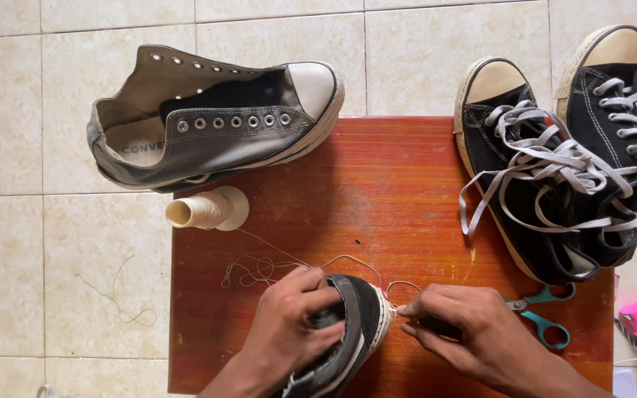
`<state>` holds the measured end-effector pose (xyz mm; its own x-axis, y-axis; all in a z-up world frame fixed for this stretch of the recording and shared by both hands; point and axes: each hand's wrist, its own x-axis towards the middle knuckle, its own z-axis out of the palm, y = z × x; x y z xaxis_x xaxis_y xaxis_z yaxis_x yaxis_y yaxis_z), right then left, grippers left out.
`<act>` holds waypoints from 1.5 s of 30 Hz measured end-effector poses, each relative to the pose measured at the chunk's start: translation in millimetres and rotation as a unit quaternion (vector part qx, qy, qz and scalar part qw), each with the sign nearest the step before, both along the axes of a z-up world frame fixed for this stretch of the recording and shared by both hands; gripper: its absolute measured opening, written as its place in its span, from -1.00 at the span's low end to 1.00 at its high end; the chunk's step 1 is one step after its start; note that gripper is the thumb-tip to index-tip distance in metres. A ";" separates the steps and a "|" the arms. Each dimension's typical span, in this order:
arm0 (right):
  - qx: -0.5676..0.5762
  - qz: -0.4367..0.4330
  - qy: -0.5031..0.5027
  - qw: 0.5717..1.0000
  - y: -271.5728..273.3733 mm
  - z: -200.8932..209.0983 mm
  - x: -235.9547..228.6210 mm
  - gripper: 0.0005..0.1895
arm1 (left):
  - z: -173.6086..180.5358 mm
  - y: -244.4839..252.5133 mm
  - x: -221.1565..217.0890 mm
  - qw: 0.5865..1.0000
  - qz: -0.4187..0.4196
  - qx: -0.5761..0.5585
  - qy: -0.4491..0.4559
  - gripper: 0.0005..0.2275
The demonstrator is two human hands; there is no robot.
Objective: The person repairs a black sneaker by sewing its upper to the sole using a needle and white thread.
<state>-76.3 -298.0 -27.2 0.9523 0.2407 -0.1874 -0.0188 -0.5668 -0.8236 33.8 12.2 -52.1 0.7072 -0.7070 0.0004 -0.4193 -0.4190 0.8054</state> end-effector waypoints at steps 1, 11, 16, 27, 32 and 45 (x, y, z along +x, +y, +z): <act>-0.001 -0.001 0.000 1.000 -0.9 -1.0 0.1 -0.88 | 2.8 -1.3 -2.4 1.000 -0.001 -0.001 0.000 -0.77; -0.012 0.003 -0.018 1.000 -4.6 -11.8 -4.9 -0.83 | 20.4 -18.0 -6.0 0.990 -0.030 0.018 -0.137 -0.81; -0.015 0.001 -0.029 0.999 -5.3 -17.7 -7.7 -0.84 | 9.9 -16.5 -6.5 0.994 -0.106 -0.011 0.004 -0.88; -0.050 0.087 -0.052 0.994 -15.0 -22.1 4.2 -0.82 | 2.4 -14.6 7.4 0.974 -0.111 -0.069 0.185 -0.90; -0.048 0.109 -0.058 0.991 -17.3 -26.5 9.6 -0.81 | -10.0 -16.7 3.8 0.978 -0.092 -0.089 0.164 -0.85; -0.060 0.092 -0.100 0.989 -14.6 -58.7 11.2 -0.77 | -23.9 -35.8 3.1 0.986 -0.003 -0.125 0.112 -0.87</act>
